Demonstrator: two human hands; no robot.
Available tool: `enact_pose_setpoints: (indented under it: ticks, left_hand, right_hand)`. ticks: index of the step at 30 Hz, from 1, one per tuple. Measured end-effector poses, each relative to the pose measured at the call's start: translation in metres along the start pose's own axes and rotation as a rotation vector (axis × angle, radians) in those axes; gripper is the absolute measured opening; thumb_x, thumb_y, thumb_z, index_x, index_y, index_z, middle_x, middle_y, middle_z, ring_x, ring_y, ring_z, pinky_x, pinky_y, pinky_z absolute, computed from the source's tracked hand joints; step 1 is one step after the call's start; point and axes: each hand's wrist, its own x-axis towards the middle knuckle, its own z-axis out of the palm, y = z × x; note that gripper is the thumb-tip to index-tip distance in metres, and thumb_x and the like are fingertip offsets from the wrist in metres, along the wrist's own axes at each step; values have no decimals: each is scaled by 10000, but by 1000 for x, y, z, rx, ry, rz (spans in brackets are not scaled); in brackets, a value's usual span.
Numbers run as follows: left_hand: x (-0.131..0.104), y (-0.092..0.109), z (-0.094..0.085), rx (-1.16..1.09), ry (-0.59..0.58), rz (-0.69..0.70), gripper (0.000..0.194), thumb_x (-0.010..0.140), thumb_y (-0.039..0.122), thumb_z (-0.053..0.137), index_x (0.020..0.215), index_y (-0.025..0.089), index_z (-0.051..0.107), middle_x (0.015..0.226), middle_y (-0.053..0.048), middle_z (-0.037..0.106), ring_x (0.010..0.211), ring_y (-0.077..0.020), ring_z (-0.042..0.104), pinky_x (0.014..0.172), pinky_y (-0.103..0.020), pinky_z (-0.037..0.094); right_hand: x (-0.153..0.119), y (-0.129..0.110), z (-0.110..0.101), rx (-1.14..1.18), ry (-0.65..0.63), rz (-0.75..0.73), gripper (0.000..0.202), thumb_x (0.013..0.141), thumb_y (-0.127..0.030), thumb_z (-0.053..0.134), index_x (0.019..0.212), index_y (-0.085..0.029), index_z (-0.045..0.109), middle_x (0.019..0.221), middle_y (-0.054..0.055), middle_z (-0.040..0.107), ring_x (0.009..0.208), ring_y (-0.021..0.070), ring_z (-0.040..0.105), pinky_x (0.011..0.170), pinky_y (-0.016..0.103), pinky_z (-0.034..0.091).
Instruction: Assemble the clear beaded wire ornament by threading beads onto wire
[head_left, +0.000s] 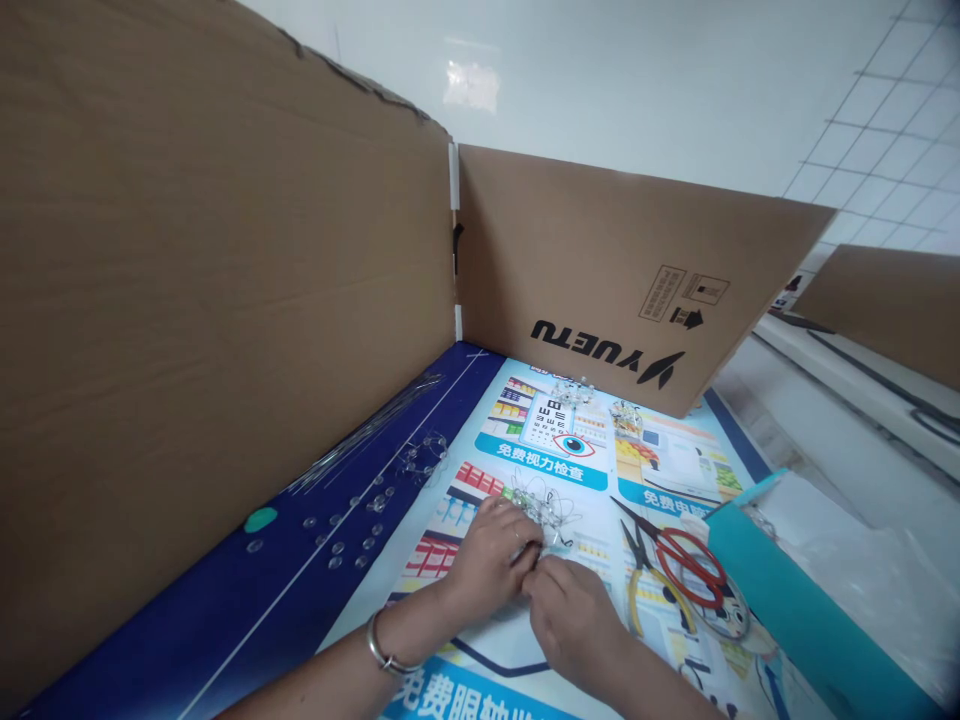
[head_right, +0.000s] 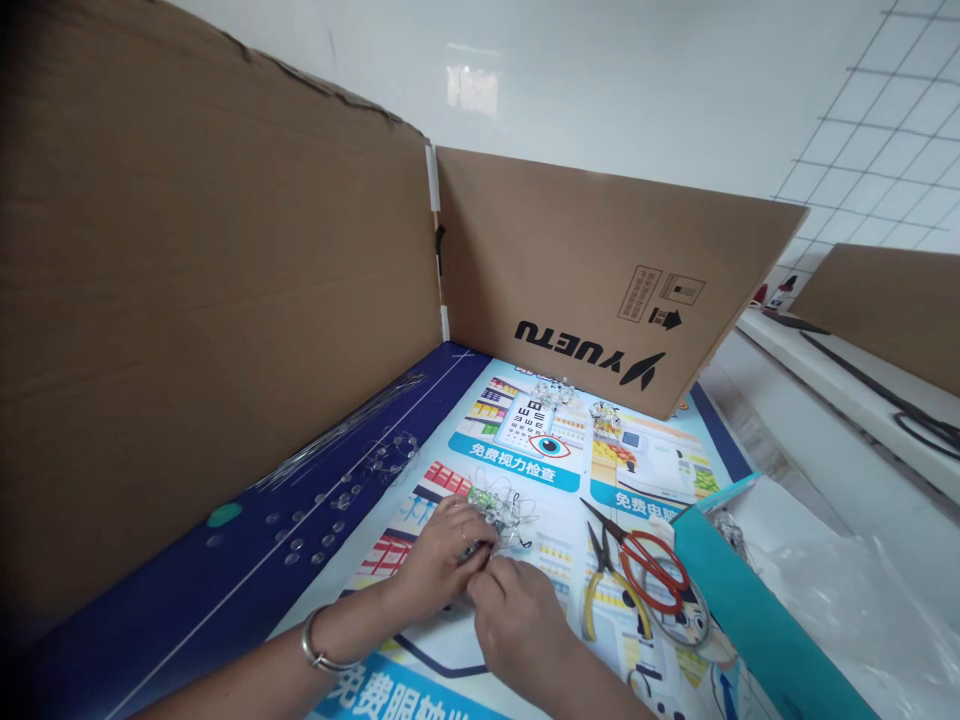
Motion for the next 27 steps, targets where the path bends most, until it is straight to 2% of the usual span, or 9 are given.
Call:
enact_pose_setpoints:
  ticks: [4,10,16,20,22,25,27]
  left_hand:
    - [1,2,-2,-4,-7,-12,139,772,77,495,786,187,580,717,-17,601,744,-181,527,789,-373,365]
    - [2,5,-3,-4,-15,-23,130,768,80,503,780,186,578,726,-16,613,746,-184,536,788,-382,364]
    - [1,4,-3,5,-11,-29,120,773,96,499,777,184,580,718,-22,608,745,-188,533,792,-391,369]
    - [0,1,-1,2,1,-18,113,776,106,501,789,185,580,713,-23,610,747,-189,537,781,-381,377]
    - [0,0,0,4,21,-9,116,774,102,502,792,185,581,709,-21,611,743,-185,539,776,-373,380]
    - [1,-1,1,2,37,6,132,762,83,502,780,188,579,696,-14,611,725,-179,541,770,-365,380]
    - [2,-1,0,-7,34,15,138,762,76,498,765,191,575,681,-8,607,707,-174,540,759,-359,380]
  right_hand:
    - [-2,0,3,-46,-78,-76,166,776,-95,430,871,-167,545,770,54,565,686,197,497,617,319,387]
    - [0,1,-2,-97,-82,-116,153,776,-91,425,822,-179,542,746,45,560,677,193,483,614,322,367]
    - [5,4,-14,-169,-99,-169,184,806,-68,411,811,-179,557,720,38,545,666,177,477,613,310,357]
    - [7,19,-28,-246,-54,-150,170,823,-97,429,798,-187,571,671,26,527,628,168,464,593,301,336]
    - [8,32,-39,-319,-36,-107,176,831,-107,439,818,-199,588,672,24,539,624,168,475,598,301,333]
    - [7,57,-61,-456,1,4,206,854,-129,442,948,-192,614,725,45,596,707,185,543,653,302,358]
    - [5,72,-81,-541,30,139,226,859,-150,440,988,-194,619,781,54,634,744,188,578,657,288,372]
